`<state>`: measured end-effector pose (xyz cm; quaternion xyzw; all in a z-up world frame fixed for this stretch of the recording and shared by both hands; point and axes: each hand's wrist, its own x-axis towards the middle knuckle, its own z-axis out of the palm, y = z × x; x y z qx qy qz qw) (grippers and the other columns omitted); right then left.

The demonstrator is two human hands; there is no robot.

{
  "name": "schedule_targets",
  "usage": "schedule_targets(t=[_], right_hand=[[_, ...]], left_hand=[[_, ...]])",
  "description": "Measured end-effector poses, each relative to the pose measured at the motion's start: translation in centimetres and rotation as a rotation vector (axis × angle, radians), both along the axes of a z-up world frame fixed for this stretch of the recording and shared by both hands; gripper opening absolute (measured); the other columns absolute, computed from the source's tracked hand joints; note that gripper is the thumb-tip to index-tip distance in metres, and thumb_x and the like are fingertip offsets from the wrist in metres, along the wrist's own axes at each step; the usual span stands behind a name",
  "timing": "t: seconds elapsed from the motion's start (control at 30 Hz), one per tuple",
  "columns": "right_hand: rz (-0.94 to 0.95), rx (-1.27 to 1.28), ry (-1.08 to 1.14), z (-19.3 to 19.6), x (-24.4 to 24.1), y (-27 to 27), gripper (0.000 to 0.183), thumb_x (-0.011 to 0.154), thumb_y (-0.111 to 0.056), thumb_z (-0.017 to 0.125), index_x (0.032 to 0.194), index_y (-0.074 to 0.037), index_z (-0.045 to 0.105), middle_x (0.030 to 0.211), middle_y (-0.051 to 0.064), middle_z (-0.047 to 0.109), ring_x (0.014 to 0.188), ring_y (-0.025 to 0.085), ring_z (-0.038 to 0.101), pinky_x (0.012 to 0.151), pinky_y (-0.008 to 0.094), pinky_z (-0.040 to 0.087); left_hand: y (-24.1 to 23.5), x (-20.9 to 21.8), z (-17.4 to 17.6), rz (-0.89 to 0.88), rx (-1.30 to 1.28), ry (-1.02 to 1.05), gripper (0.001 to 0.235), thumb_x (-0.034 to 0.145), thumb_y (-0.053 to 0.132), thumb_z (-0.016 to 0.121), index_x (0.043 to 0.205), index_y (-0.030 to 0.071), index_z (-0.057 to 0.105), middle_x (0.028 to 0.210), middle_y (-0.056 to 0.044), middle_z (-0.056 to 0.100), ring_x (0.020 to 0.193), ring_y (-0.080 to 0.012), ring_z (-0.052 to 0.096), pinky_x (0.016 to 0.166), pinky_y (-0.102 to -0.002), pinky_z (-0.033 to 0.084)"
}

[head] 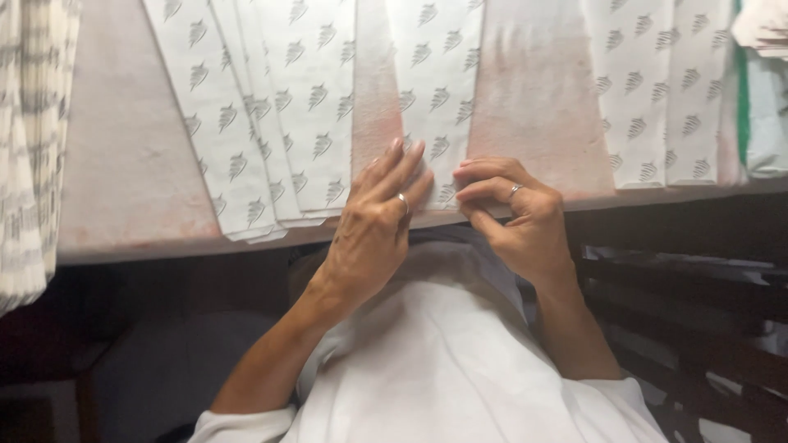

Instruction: Applying glue to paper wrappers and folding them into finished products in a batch process.

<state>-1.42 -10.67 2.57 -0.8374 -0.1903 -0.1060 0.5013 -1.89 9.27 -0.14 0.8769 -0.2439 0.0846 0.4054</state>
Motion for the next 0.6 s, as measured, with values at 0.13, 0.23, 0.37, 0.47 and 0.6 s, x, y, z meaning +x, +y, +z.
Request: schedule_targets(t=[0.13, 0.23, 0.37, 0.47, 0.6], right_hand=[[-0.036, 0.006, -0.042, 0.4, -0.3, -2.2, 0.023, 0.079, 0.016, 0.077, 0.095, 0.000, 0.078, 0.103, 0.015, 0.075, 0.108, 0.032, 0.073, 0.091, 0.041, 0.060], [-0.107, -0.043, -0.078, 0.4, -1.0, -5.3, 0.023, 0.080, 0.018, 0.077, 0.097, 0.001, 0.077, 0.102, 0.017, 0.076, 0.106, 0.034, 0.074, 0.089, 0.042, 0.060], [-0.280, -0.100, -0.206, 0.5, -2.2, -8.9, 0.013, 0.091, 0.020, 0.077, 0.098, 0.009, 0.073, 0.103, 0.025, 0.073, 0.103, 0.038, 0.073, 0.095, 0.044, 0.056], [-0.393, -0.206, -0.246, -0.2, -3.0, -11.3, 0.010, 0.101, 0.023, 0.073, 0.104, 0.014, 0.072, 0.110, 0.028, 0.072, 0.107, 0.038, 0.072, 0.099, 0.044, 0.057], [-0.511, -0.315, -0.328, -0.7, -3.1, -13.1, 0.012, 0.102, 0.024, 0.076, 0.105, 0.013, 0.074, 0.112, 0.028, 0.074, 0.109, 0.039, 0.073, 0.096, 0.045, 0.058]], left_hand=[[-0.5, -0.1, 0.0, -0.037, 0.136, -0.090, 0.039, 0.092, -0.010, 0.061, 0.130, -0.005, 0.068, 0.144, -0.027, 0.058, 0.142, -0.0425, 0.043, 0.117, -0.053, 0.033], [-1.5, -0.2, -0.3, -0.028, 0.154, -0.115, 0.040, 0.092, -0.011, 0.061, 0.131, -0.007, 0.067, 0.143, -0.030, 0.058, 0.142, -0.0428, 0.043, 0.118, -0.052, 0.033], [-3.1, -0.5, -1.9, -0.064, 0.117, -0.136, 0.045, 0.095, -0.016, 0.052, 0.139, -0.009, 0.055, 0.150, -0.032, 0.047, 0.146, -0.0487, 0.036, 0.123, -0.055, 0.031], [-5.2, -0.1, -2.8, -0.119, 0.102, -0.121, 0.064, 0.085, -0.027, 0.046, 0.147, -0.009, 0.045, 0.157, -0.031, 0.038, 0.151, -0.0503, 0.028, 0.129, -0.056, 0.027], [-9.4, 1.4, -2.9, -0.147, 0.176, -0.139, 0.081, 0.070, -0.034, 0.049, 0.147, -0.010, 0.045, 0.156, -0.031, 0.041, 0.152, -0.0453, 0.029, 0.130, -0.050, 0.023]])
